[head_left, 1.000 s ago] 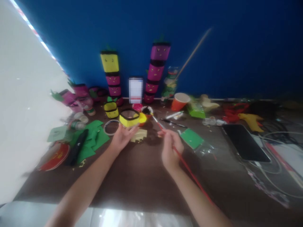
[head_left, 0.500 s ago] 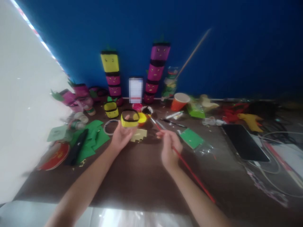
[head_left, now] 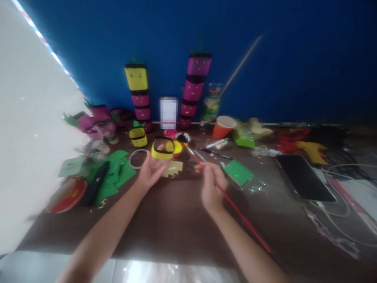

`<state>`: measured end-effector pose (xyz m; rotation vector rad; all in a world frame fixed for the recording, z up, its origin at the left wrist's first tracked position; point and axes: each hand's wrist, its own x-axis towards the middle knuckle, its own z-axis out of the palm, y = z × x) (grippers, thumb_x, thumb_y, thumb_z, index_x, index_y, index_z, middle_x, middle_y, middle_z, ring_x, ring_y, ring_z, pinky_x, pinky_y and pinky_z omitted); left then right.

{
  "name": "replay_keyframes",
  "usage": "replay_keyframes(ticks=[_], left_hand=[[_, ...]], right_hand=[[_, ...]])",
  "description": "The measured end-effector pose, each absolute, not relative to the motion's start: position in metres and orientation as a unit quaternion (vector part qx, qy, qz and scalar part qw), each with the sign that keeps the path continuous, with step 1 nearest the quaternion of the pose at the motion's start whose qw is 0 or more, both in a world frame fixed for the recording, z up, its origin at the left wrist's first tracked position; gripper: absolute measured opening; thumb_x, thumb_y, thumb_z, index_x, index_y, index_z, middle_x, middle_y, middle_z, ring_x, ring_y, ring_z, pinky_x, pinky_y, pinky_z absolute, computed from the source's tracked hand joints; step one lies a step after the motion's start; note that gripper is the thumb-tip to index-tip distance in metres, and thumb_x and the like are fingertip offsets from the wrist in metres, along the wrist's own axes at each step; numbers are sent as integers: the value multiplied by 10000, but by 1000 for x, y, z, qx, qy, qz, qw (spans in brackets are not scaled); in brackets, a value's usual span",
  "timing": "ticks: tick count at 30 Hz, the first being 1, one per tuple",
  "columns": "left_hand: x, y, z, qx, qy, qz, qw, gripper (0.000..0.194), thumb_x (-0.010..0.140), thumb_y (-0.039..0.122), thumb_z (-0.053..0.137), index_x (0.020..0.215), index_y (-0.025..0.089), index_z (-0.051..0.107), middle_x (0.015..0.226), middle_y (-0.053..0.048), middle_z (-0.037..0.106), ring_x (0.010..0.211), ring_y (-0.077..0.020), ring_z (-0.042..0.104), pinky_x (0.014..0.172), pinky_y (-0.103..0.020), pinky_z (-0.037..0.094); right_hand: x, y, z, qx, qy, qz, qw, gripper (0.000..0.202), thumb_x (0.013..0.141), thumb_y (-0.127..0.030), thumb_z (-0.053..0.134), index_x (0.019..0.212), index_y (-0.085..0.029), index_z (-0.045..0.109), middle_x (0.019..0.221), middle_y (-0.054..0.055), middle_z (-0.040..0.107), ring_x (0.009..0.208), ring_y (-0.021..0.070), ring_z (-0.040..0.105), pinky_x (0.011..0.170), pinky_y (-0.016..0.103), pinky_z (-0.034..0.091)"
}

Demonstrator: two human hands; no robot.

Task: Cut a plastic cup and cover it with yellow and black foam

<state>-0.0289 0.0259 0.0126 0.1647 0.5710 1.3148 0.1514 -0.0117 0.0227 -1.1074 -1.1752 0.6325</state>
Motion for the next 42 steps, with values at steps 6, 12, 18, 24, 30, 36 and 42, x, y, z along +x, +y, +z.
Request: replay_keyframes(ticks=[6,12,18,24,30,36,42], left_hand=[[-25,23,19,81,255,614,742,571,882,525,349,1316,167,448,1125,-166,613,995,-185,642,791,-246,541],[-24,22,21,56,278,622,729,546,850,443,501,1330,192,429,1198,-162,584,1042,-201,622,818,-271,540],[-24,23,20,64,276,625,727,538,860,454,480,1319,175,443,1193,-172,586,1023,-199,629,838,-280,533],[-33,27,15,14,286,636,717,600,891,547,306,1248,102,491,1047,-163,653,890,-177,671,731,-237,557],[-34,29,15,-2,259,637,726,654,851,616,326,1214,106,518,1027,-151,674,941,-210,666,773,-281,558],[-30,30,17,-8,270,651,710,687,852,616,321,1246,77,484,1003,-168,682,933,-202,672,831,-291,541],[-32,30,15,16,257,651,714,728,865,605,286,1292,35,433,1057,-204,665,995,-218,654,844,-289,537]], right_hand=[[151,-11,22,-488,-509,283,650,187,883,-295,471,856,-187,621,768,30,677,695,143,638,653,289,527],[152,-10,24,-486,-509,289,649,195,878,-309,475,856,-186,625,763,32,683,692,151,647,658,302,536],[156,-5,25,-474,-555,290,619,124,830,-280,554,890,-192,618,778,34,692,688,149,663,631,282,547],[155,9,26,-475,-637,265,546,110,809,-244,540,862,-190,620,709,19,688,635,141,650,614,271,534],[150,32,29,-491,-661,271,498,82,755,-209,543,790,-182,613,698,28,688,648,158,656,609,276,517],[143,50,29,-523,-675,246,459,104,709,-219,563,754,-176,646,678,34,689,600,161,637,596,279,503],[142,55,30,-515,-686,237,455,129,711,-224,541,748,-181,657,703,32,696,631,161,642,615,261,503]])
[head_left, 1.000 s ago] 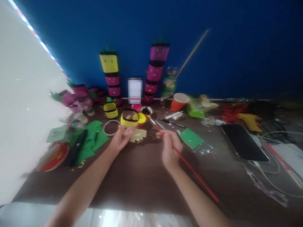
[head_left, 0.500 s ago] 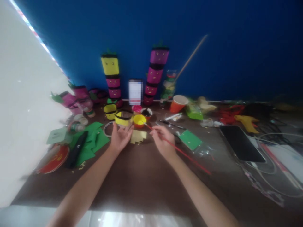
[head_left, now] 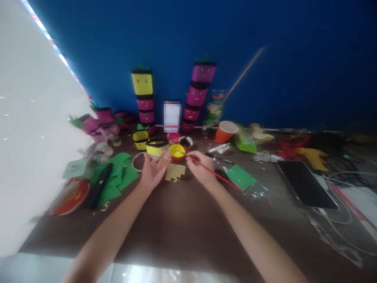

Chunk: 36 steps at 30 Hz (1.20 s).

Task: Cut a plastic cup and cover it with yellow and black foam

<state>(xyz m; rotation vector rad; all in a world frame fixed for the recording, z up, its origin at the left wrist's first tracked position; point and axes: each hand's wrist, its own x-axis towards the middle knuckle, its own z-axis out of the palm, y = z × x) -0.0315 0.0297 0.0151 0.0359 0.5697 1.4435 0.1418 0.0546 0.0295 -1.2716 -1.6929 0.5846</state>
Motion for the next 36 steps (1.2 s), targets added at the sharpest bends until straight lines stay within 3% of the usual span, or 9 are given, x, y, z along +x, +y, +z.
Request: replay_keyframes(ticks=[17,20,27,36], left_hand=[[-31,33,9,12,257,657,708,682,874,576,310,1227,17,474,1041,-224,660,1010,-246,648,854,-323,543],[-31,33,10,9,267,657,705,661,879,567,308,1193,15,490,1042,-231,655,1010,-258,646,843,-337,549],[-28,34,13,18,289,652,701,588,892,547,292,1098,44,516,1044,-227,647,990,-261,656,817,-345,561],[-27,35,9,24,290,648,704,511,898,524,317,1047,104,566,1041,-175,662,1018,-234,646,914,-381,513]], right_hand=[[140,57,28,-500,-729,170,434,120,742,-202,534,676,-193,634,589,10,668,513,139,609,548,238,470],[144,54,27,-502,-708,179,463,107,757,-222,551,698,-188,634,629,23,685,556,151,631,573,256,490],[147,16,42,-454,-570,275,627,101,824,-248,547,834,-182,623,721,31,711,616,141,674,594,267,558],[138,-14,49,-376,-644,242,620,128,829,-154,542,893,-207,641,795,27,697,698,134,676,633,241,564]])
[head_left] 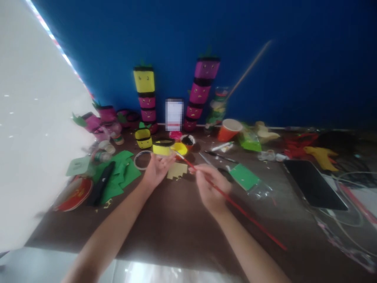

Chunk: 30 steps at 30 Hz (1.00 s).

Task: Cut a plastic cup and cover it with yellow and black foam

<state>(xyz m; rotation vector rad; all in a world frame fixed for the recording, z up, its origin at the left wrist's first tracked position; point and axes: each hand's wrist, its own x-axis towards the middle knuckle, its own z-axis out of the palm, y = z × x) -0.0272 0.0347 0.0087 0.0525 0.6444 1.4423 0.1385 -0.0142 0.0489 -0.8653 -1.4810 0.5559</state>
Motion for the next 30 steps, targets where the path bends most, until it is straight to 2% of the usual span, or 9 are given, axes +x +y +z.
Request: replay_keyframes(ticks=[7,16,30], left_hand=[[-27,35,5,14,281,658,699,407,897,462,393,1009,120,582,1088,-171,650,1085,-253,611,946,-406,484],[-28,36,3,12,294,657,694,397,883,463,426,956,117,604,1110,-177,639,1137,-247,577,993,-379,451],[-27,35,-3,43,280,659,697,333,922,375,377,919,128,601,1055,-142,650,1115,-222,593,1006,-375,444]], right_hand=[[139,-16,49,-364,-665,233,609,134,812,-132,547,886,-202,634,809,25,686,721,134,668,648,238,556],[139,-19,53,-377,-675,218,595,123,813,-134,532,858,-203,625,784,41,683,702,148,662,634,260,559],[138,-18,52,-384,-672,225,592,128,812,-124,533,871,-202,615,791,33,684,700,138,664,643,247,554]])
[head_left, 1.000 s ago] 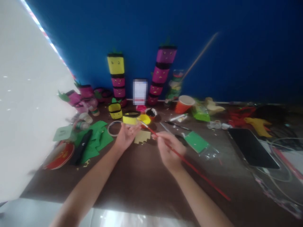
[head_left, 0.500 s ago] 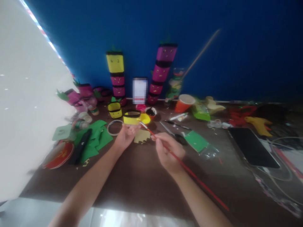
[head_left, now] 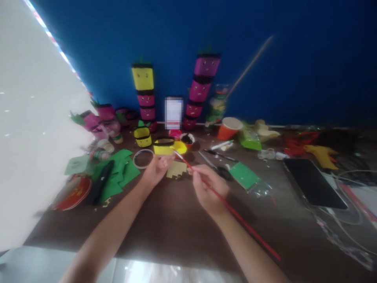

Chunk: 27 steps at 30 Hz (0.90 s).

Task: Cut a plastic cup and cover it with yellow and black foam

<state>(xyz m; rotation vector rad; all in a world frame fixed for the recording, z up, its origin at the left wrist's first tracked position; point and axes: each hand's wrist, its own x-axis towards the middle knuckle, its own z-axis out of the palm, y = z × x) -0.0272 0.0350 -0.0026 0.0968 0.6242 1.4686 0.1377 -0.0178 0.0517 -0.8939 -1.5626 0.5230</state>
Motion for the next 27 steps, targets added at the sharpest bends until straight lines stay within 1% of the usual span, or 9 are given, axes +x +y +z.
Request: replay_keyframes(ticks=[4,8,13,16,20,27], left_hand=[[-28,36,-4,44,276,653,704,362,915,403,384,919,115,604,1002,-151,664,1112,-235,594,998,-375,449],[-28,36,-1,26,280,659,698,379,911,415,387,1004,111,595,1070,-165,652,1111,-226,596,990,-356,455],[-27,35,3,13,288,657,696,419,916,435,355,1143,144,555,1145,-151,636,1098,-215,604,970,-359,473],[-27,34,3,22,288,655,698,435,915,444,347,1184,161,539,1163,-140,632,1104,-213,600,961,-354,479],[-27,34,2,39,288,648,704,450,915,455,337,1171,152,549,1170,-147,628,1106,-209,599,958,-338,479],[-27,33,3,19,305,639,706,433,887,472,411,1084,126,580,1142,-171,629,1119,-241,588,981,-377,462]], right_hand=[[139,-17,53,-373,-685,224,584,118,805,-124,529,838,-197,616,762,33,675,680,137,655,621,247,549],[141,-19,54,-364,-686,217,591,123,800,-121,522,830,-196,614,747,36,663,675,141,644,611,255,550],[141,-22,50,-394,-660,225,599,126,823,-145,517,874,-205,615,794,44,672,685,143,652,616,257,558],[141,-21,49,-394,-662,222,598,126,824,-140,523,878,-209,614,799,38,674,688,137,654,630,250,559],[141,-21,51,-389,-663,230,597,125,830,-144,516,881,-208,610,801,34,676,697,134,656,640,246,558],[141,-20,50,-384,-669,252,584,115,820,-148,518,853,-201,614,778,34,671,687,137,654,611,241,553]])
